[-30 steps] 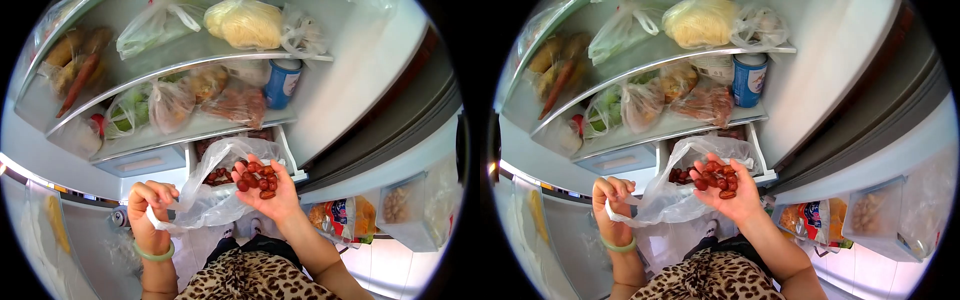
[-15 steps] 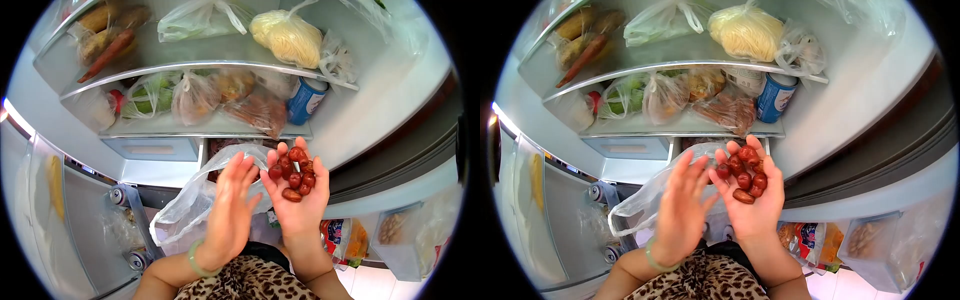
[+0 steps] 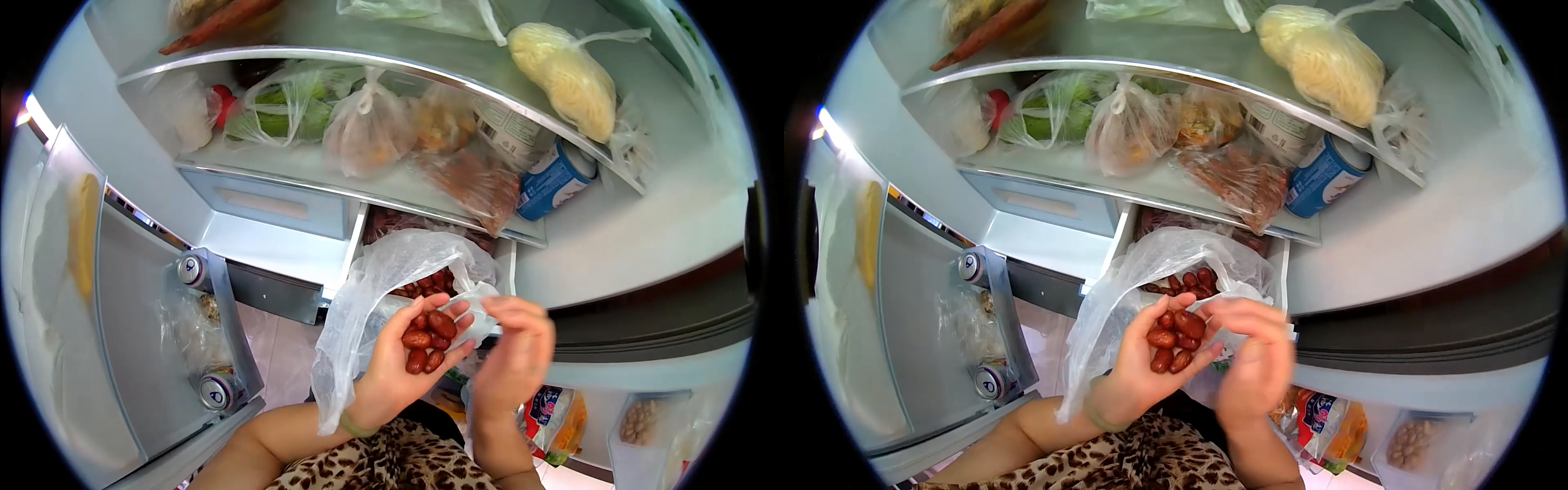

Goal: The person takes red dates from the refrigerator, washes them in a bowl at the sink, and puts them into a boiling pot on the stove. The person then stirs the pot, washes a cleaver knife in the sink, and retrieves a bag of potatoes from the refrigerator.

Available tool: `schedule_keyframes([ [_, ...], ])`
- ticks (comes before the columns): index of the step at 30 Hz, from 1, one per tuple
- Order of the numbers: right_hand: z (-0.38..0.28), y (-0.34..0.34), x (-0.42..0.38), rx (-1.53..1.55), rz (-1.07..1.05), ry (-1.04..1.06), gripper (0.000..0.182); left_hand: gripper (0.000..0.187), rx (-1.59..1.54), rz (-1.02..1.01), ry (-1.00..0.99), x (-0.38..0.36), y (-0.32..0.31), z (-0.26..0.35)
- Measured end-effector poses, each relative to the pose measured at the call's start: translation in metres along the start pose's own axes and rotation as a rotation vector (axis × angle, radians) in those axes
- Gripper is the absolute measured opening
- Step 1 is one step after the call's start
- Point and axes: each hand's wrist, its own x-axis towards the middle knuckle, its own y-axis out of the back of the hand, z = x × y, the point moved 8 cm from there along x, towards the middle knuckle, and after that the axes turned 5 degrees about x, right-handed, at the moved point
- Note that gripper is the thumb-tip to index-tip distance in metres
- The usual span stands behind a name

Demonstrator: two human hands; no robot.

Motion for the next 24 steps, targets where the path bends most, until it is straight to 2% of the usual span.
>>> schedule_keyframes([
  [2, 0.018, 0.022, 0.017, -0.144, -0.060, -0.265, 0.026, 0.031, -0.007, -0.020, 0.021, -0.007, 0.011, 0.000],
  [3, 0.038, 0.020, 0.024, -0.368, -0.190, -0.454, 0.026, 0.031, -0.008, -0.039, 0.040, -0.011, 0.014, -0.001],
  [6, 0.101, -0.017, 0.017, -0.700, -0.887, -0.318, 0.020, 0.030, 0.015, -0.151, 0.051, -0.022, 0.018, -0.002],
  [8, 0.167, -0.029, 0.000, -0.975, -1.044, -0.313, 0.017, 0.031, 0.047, -0.149, 0.043, -0.030, 0.020, 0.000],
  [11, 0.202, -0.053, -0.001, -0.976, -0.934, 0.145, 0.017, 0.032, 0.097, -0.137, 0.038, -0.038, 0.023, 0.000],
  [14, 0.206, -0.083, 0.005, -0.937, -1.051, 0.219, 0.017, 0.032, 0.093, -0.185, 0.036, -0.038, 0.030, -0.004],
  [15, 0.204, -0.090, 0.007, -1.018, -1.028, 0.250, 0.016, 0.032, 0.079, -0.218, 0.036, -0.036, 0.029, -0.004],
  [18, 0.202, -0.094, 0.010, -1.223, -1.142, 0.135, 0.016, 0.032, 0.090, -0.194, 0.036, -0.038, 0.029, -0.004],
  [19, 0.198, -0.097, 0.008, -1.190, -1.142, 0.240, 0.016, 0.032, 0.086, -0.189, 0.030, -0.039, 0.028, -0.004],
  [20, 0.206, -0.094, 0.007, -1.229, -1.211, 0.160, 0.017, 0.032, 0.084, -0.185, 0.026, -0.039, 0.028, -0.004],
  [22, 0.213, -0.086, 0.005, -1.030, -1.093, 0.280, 0.019, 0.033, 0.066, -0.192, 0.007, -0.040, 0.030, -0.001],
  [24, 0.222, -0.085, 0.003, -0.970, -1.157, 0.216, 0.022, 0.033, 0.039, -0.200, 0.022, -0.037, 0.031, -0.002],
])
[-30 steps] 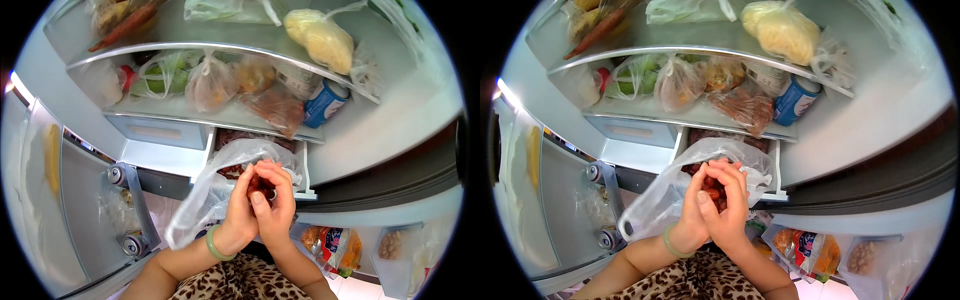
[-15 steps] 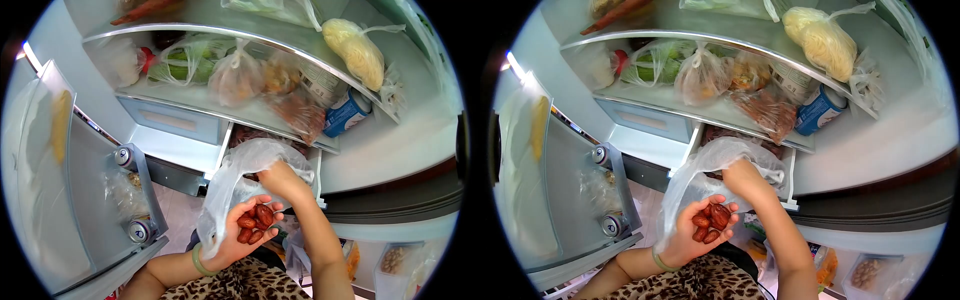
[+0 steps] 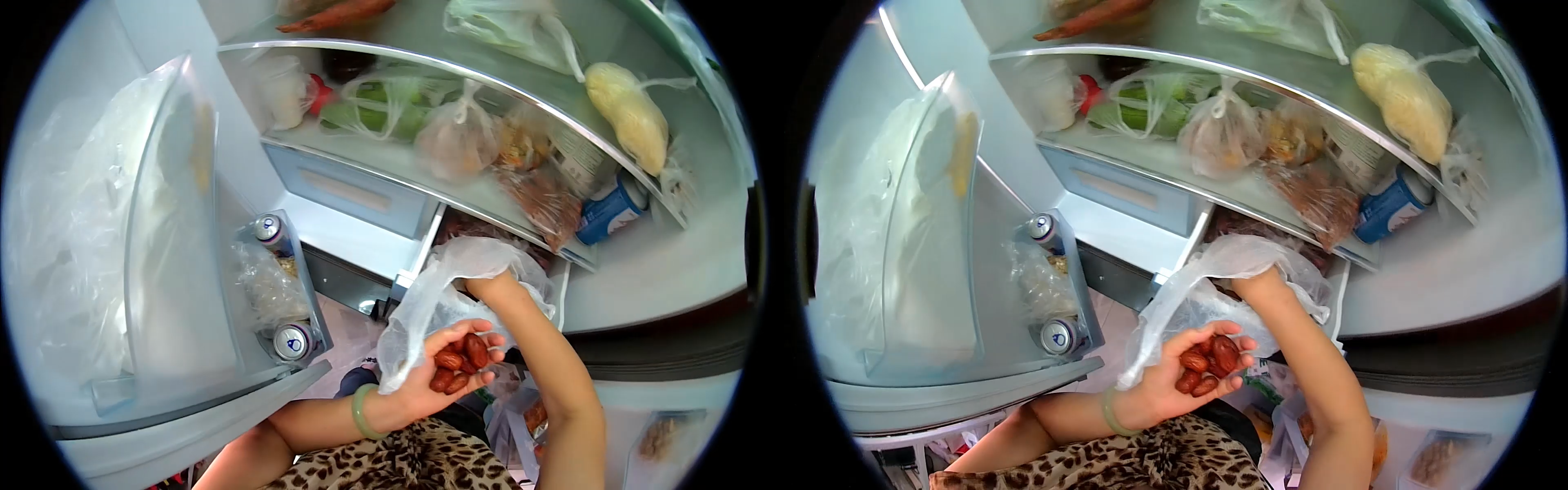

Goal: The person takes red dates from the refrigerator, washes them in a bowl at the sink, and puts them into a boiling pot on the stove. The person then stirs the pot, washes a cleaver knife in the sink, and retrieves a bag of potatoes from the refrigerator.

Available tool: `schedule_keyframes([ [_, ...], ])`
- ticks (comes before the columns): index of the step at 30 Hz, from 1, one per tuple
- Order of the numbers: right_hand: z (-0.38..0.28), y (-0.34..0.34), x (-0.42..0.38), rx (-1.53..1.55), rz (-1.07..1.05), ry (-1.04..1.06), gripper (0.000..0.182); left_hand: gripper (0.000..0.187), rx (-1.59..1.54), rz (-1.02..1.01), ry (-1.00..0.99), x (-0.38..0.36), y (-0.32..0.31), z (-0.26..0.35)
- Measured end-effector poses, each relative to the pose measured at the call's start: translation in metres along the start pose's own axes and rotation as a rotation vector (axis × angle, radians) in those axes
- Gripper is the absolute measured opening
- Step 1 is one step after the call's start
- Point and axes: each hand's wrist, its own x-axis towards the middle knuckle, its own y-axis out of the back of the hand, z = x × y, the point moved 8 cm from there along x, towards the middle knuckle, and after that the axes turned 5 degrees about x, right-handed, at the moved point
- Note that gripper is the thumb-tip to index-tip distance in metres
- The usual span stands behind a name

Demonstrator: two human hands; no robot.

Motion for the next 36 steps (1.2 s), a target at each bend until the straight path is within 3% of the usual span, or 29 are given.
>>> schedule_keyframes([
  [1, 0.001, 0.002, 0.000, 0.032, -0.034, -0.008, 0.023, 0.033, -0.002, -0.003, -0.016, -0.001, 0.001, 0.002],
  [4, 0.042, -0.034, -0.001, 0.125, -0.278, -0.321, 0.027, 0.032, -0.010, 0.043, -0.027, -0.003, 0.000, 0.006],
  [7, 0.051, -0.023, -0.023, 0.206, -0.225, -0.338, 0.028, 0.031, 0.019, 0.091, -0.026, -0.002, -0.002, 0.004],
  [10, 0.034, -0.005, -0.020, 0.301, -0.090, -0.293, 0.027, 0.029, 0.026, 0.091, -0.019, -0.001, -0.001, 0.002],
  [14, 0.011, -0.020, 0.001, 0.196, -0.226, -0.092, 0.026, 0.029, 0.052, 0.113, -0.024, -0.001, -0.004, 0.000],
  [17, -0.007, -0.010, 0.006, 0.121, -0.388, -0.105, 0.026, 0.029, 0.062, 0.106, -0.033, -0.001, -0.005, 0.001],
  [23, -0.003, -0.013, 0.009, 0.167, -0.193, -0.104, 0.026, 0.030, 0.038, 0.100, -0.036, 0.002, -0.005, 0.001],
  [26, 0.019, -0.039, 0.011, 0.178, -0.246, -0.089, 0.028, 0.033, 0.041, 0.100, -0.039, 0.003, -0.005, 0.003],
  [29, 0.031, 0.017, -0.027, 0.439, -0.187, -0.389, 0.029, 0.033, 0.088, 0.181, -0.064, 0.004, -0.009, 0.003],
  [32, -0.010, 0.112, -0.061, 0.659, -0.135, -0.371, 0.025, 0.035, 0.075, 0.202, -0.075, 0.008, -0.007, 0.004],
  [36, -0.045, 0.161, -0.089, 0.779, 0.082, -0.258, 0.019, 0.037, 0.011, 0.208, -0.050, 0.016, -0.002, 0.000],
])
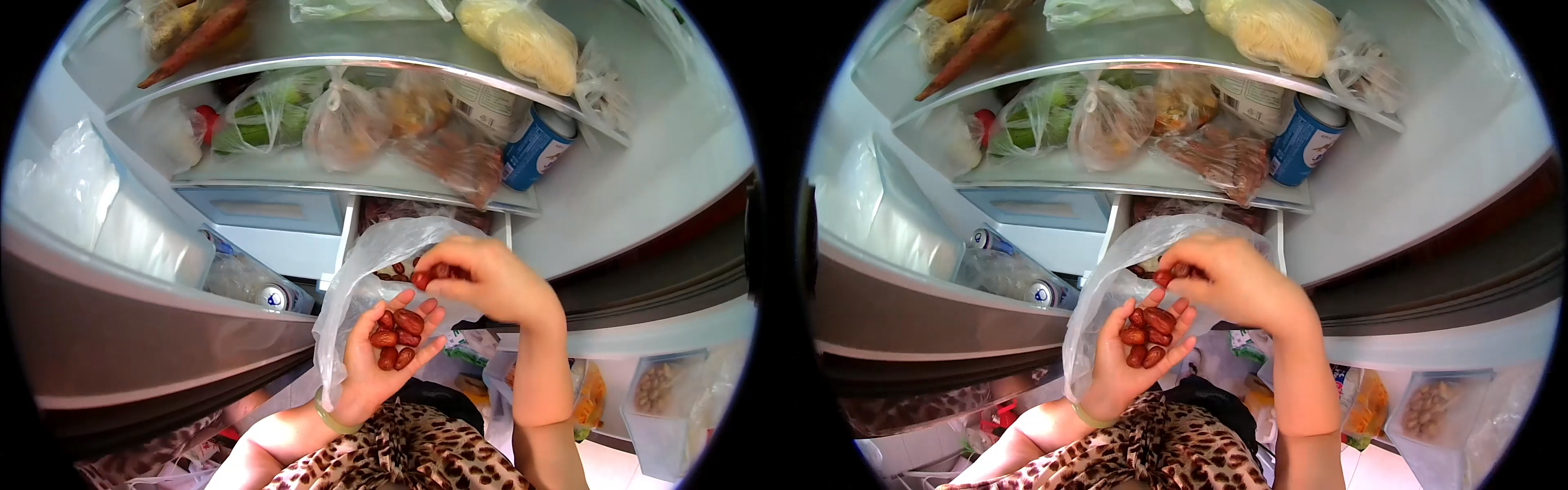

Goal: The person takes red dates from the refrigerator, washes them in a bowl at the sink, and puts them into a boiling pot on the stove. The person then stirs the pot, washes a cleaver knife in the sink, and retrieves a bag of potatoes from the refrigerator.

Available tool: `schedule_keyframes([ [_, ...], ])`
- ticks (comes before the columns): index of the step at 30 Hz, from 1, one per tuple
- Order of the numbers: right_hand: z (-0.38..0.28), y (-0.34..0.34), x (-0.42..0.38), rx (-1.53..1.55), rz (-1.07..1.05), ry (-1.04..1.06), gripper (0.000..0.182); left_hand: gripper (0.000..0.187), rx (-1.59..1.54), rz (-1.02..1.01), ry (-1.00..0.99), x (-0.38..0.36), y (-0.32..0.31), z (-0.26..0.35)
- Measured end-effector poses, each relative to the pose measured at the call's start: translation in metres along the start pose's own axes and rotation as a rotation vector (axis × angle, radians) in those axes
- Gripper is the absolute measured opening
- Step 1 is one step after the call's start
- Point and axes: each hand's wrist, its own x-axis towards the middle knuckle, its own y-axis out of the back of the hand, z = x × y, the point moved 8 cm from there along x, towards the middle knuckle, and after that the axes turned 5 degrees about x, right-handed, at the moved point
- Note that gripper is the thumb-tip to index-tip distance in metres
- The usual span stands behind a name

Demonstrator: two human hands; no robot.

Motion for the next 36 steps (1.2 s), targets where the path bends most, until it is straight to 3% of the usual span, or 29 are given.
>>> schedule_keyframes([
  [1, -0.006, -0.007, -0.006, -0.069, 0.007, 0.033, 0.019, 0.038, -0.016, -0.001, 0.009, 0.001, 0.000, -0.002],
  [3, -0.015, -0.022, -0.016, -0.167, 0.036, 0.043, 0.022, 0.041, 0.330, -0.095, -0.158, 0.004, 0.017, 0.002],
  [6, -0.021, -0.034, -0.032, -0.108, 0.086, -0.036, 0.025, 0.042, 0.568, -0.025, -0.219, 0.006, 0.019, 0.004],
  [11, -0.016, 0.002, -0.067, 0.128, 0.284, -0.097, 0.021, 0.036, -0.021, -0.105, 0.037, 0.012, 0.005, -0.009],
  [14, 0.030, 0.008, -0.100, 0.427, 0.563, -0.264, 0.016, 0.034, -0.088, -0.109, 0.105, 0.013, 0.006, -0.010],
  [17, 0.074, -0.035, -0.114, 0.598, 0.361, -0.464, 0.019, 0.033, -0.048, -0.054, 0.131, 0.005, 0.008, -0.004],
  [18, 0.082, -0.055, -0.113, 0.504, 0.249, -0.477, 0.018, 0.033, -0.020, -0.038, 0.136, -0.001, 0.006, -0.002],
  [20, 0.068, -0.063, -0.097, 0.038, 0.364, -0.154, 0.017, 0.033, 0.003, -0.044, 0.170, -0.008, 0.007, 0.000],
  [23, 0.089, -0.057, -0.089, -0.113, 0.458, -0.329, 0.016, 0.034, -0.037, -0.108, 0.247, -0.021, 0.013, -0.002],
  [36, 0.125, 0.003, -0.011, -0.225, 0.682, -0.131, 0.021, 0.035, -0.063, -0.223, 0.330, -0.040, 0.017, -0.016],
])
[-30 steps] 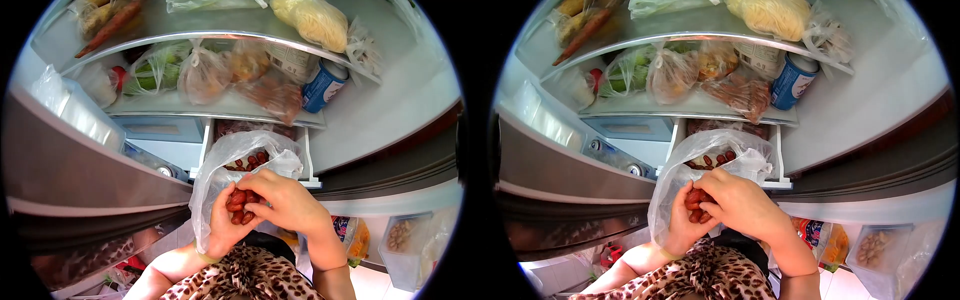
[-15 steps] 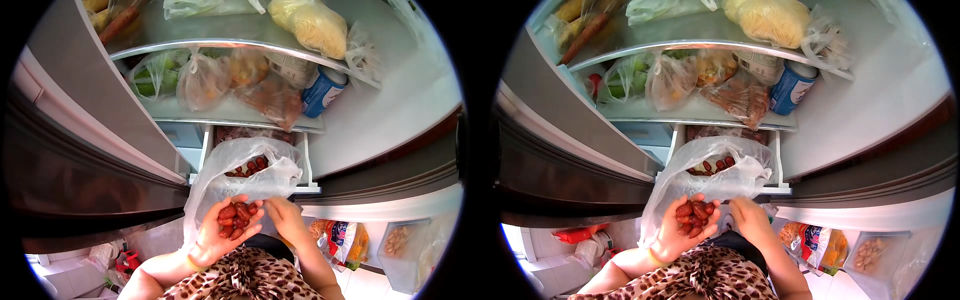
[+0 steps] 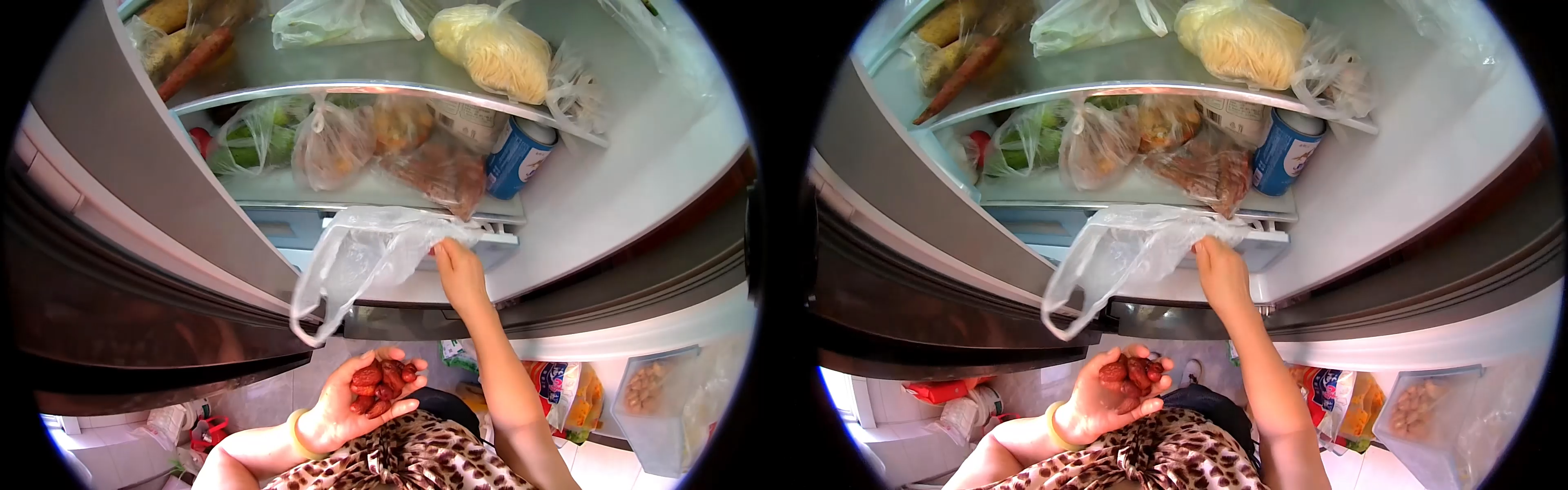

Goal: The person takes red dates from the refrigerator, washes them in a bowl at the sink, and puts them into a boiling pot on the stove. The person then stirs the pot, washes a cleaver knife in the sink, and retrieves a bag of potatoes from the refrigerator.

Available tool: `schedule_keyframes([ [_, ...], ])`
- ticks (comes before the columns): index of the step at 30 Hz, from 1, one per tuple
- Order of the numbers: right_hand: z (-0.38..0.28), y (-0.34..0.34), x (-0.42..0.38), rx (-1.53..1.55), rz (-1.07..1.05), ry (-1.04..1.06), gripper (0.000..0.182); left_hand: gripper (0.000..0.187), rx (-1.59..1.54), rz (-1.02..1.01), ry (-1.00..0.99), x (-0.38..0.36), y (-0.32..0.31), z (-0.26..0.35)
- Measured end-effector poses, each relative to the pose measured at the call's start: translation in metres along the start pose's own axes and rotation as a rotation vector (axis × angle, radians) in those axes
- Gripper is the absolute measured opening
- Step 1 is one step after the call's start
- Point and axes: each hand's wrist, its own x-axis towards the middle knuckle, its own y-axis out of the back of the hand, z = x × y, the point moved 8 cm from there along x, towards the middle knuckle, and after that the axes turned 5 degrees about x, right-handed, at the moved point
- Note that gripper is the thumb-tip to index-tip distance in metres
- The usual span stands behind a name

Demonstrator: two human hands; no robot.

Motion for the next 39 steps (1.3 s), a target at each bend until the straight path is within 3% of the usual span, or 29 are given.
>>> schedule_keyframes([
  [6, 0.021, -0.009, 0.026, 0.018, -0.004, -0.068, 0.023, 0.032, 0.060, 0.153, -0.102, -0.012, 0.012, -0.002],
  [10, 0.017, -0.013, 0.019, 0.071, -0.024, -0.055, 0.025, 0.032, -0.100, 0.086, -0.176, -0.017, 0.008, -0.018],
  [16, -0.008, -0.021, -0.042, -0.154, -0.374, -0.100, 0.021, 0.030, -0.046, 0.132, -0.370, -0.048, 0.021, -0.019],
  [18, -0.048, -0.049, -0.078, 0.247, -0.610, -0.049, 0.023, 0.028, -0.109, 0.193, -0.409, -0.070, 0.027, -0.018],
  [20, -0.084, -0.091, -0.120, 0.437, -0.904, 0.080, 0.027, 0.028, -0.102, 0.208, -0.425, -0.091, 0.035, -0.014],
  [22, -0.113, -0.130, -0.155, 0.511, -0.994, 0.206, 0.029, 0.030, -0.125, 0.236, -0.449, -0.117, 0.048, -0.011],
  [24, -0.140, -0.152, -0.172, 0.484, -1.122, 0.089, 0.033, 0.032, -0.131, 0.290, -0.414, -0.144, 0.058, -0.007],
  [26, -0.154, -0.164, -0.175, 0.588, -0.786, 0.118, 0.034, 0.034, -0.144, 0.241, -0.385, -0.169, 0.068, 0.004],
  [30, -0.142, -0.178, -0.171, 0.455, -0.451, -0.103, 0.025, 0.035, -0.148, 0.164, -0.399, -0.207, 0.085, 0.041],
  [33, -0.167, -0.165, -0.182, 0.244, -0.333, -0.077, 0.023, 0.037, -0.145, 0.089, -0.363, -0.236, 0.089, 0.060],
  [36, -0.188, -0.178, -0.192, 0.197, -0.327, -0.017, 0.021, 0.037, -0.132, 0.090, -0.323, -0.259, 0.098, 0.073],
  [39, -0.192, -0.184, -0.174, 0.206, -0.174, -0.055, 0.021, 0.037, -0.153, 0.141, -0.318, -0.276, 0.110, 0.083],
])
